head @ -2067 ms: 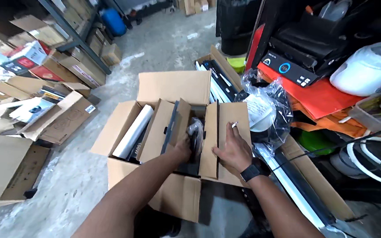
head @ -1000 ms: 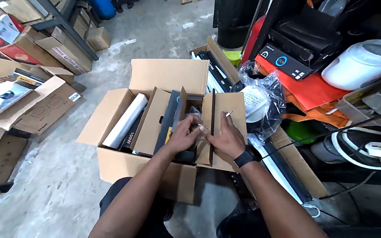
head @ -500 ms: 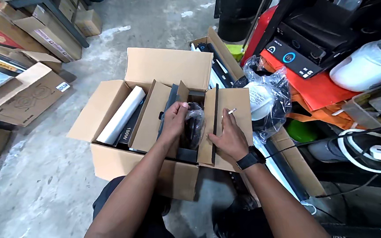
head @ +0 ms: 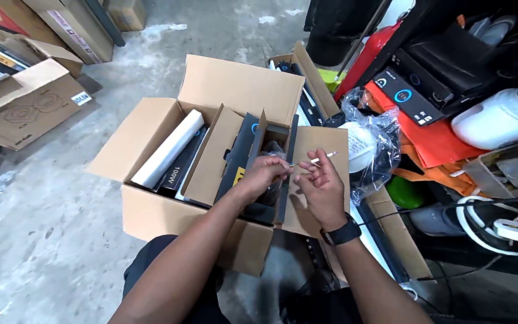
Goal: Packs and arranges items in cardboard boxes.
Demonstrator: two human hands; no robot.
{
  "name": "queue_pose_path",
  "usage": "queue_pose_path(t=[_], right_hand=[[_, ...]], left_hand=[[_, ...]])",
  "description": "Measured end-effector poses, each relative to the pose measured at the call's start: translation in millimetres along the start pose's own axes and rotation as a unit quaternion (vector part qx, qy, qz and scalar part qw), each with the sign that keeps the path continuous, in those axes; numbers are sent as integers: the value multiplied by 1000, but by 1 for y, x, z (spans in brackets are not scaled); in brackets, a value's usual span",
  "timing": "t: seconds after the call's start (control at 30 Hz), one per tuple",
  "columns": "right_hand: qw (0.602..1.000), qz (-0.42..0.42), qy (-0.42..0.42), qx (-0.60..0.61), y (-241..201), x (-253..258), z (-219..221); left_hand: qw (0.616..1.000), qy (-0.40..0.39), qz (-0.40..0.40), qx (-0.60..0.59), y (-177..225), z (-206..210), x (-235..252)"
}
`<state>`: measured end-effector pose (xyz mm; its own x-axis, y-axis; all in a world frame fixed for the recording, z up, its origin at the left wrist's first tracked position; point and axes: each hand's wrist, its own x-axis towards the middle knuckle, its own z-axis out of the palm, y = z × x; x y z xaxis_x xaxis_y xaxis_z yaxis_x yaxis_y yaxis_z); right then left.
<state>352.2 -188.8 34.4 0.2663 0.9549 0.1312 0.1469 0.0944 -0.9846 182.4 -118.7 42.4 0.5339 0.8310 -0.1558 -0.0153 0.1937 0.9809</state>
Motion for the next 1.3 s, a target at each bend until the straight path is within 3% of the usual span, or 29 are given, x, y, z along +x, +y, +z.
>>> queue_pose_path(t=[0.17, 0.43, 0.67, 0.8, 0.9, 1.0, 1.3], right_hand=[[994, 40, 35, 95, -16, 5, -4], [985, 122, 27, 119, -13, 11, -15], [979, 145, 25, 144, -11, 10, -17], [979, 142, 47, 141, -10, 8, -13], [979, 138, 73, 134, -10, 8, -9], [980, 128, 86, 128, -9, 8, -7], [998, 0, -9, 61, -5, 3, -4]], left_hand=[[999, -11, 33, 8, -6, -2, -4], [998, -38, 34, 38, -14, 3, -5], [998, -42, 23, 41, -16, 9, -3], [997, -16, 31, 69, -16, 13, -5], [982, 57, 74, 162, -18, 21, -9], [964, 65, 119, 228, -27, 21, -10], [983, 38, 103, 147, -23, 20, -11]])
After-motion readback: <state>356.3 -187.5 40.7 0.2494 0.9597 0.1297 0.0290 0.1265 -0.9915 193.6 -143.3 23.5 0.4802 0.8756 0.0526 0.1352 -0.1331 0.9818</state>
